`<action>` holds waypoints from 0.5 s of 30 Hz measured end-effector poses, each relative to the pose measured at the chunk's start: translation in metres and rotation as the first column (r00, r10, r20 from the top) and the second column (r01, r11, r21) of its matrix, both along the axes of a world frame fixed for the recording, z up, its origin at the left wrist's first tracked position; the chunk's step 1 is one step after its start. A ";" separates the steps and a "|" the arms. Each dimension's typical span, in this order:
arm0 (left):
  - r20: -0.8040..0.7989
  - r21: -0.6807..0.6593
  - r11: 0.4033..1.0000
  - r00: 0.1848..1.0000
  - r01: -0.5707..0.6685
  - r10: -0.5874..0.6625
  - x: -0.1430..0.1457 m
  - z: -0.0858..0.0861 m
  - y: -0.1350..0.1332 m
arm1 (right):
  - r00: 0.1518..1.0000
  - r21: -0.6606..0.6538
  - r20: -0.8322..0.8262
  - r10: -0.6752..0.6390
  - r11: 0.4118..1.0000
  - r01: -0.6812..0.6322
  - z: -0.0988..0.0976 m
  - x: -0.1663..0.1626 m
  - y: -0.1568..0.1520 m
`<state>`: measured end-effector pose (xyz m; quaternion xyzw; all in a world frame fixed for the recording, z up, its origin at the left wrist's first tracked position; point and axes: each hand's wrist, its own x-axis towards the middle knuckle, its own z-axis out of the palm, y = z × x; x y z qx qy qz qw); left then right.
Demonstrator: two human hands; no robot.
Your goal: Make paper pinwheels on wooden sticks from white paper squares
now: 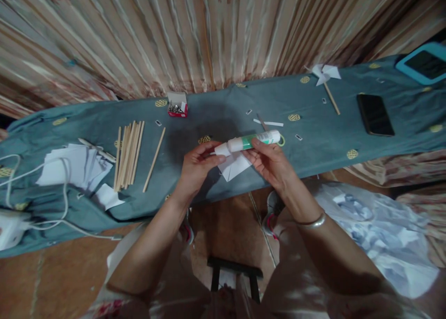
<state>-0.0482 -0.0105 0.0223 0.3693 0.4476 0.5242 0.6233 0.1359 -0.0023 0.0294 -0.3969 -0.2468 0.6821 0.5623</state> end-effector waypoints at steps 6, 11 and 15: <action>0.016 0.008 1.000 1.000 0.004 -0.004 0.006 0.001 -0.001 | 1.000 -0.014 -0.009 -0.029 0.999 0.029 0.001 0.001 -0.001; 0.023 0.015 1.000 1.000 0.005 -0.006 0.007 0.003 -0.002 | 0.999 -0.017 0.041 -0.007 1.000 0.008 0.003 0.001 -0.004; -0.007 0.031 1.000 1.000 0.000 0.000 0.005 0.002 -0.001 | 0.997 -0.002 0.081 -0.003 1.000 0.003 0.006 0.001 -0.005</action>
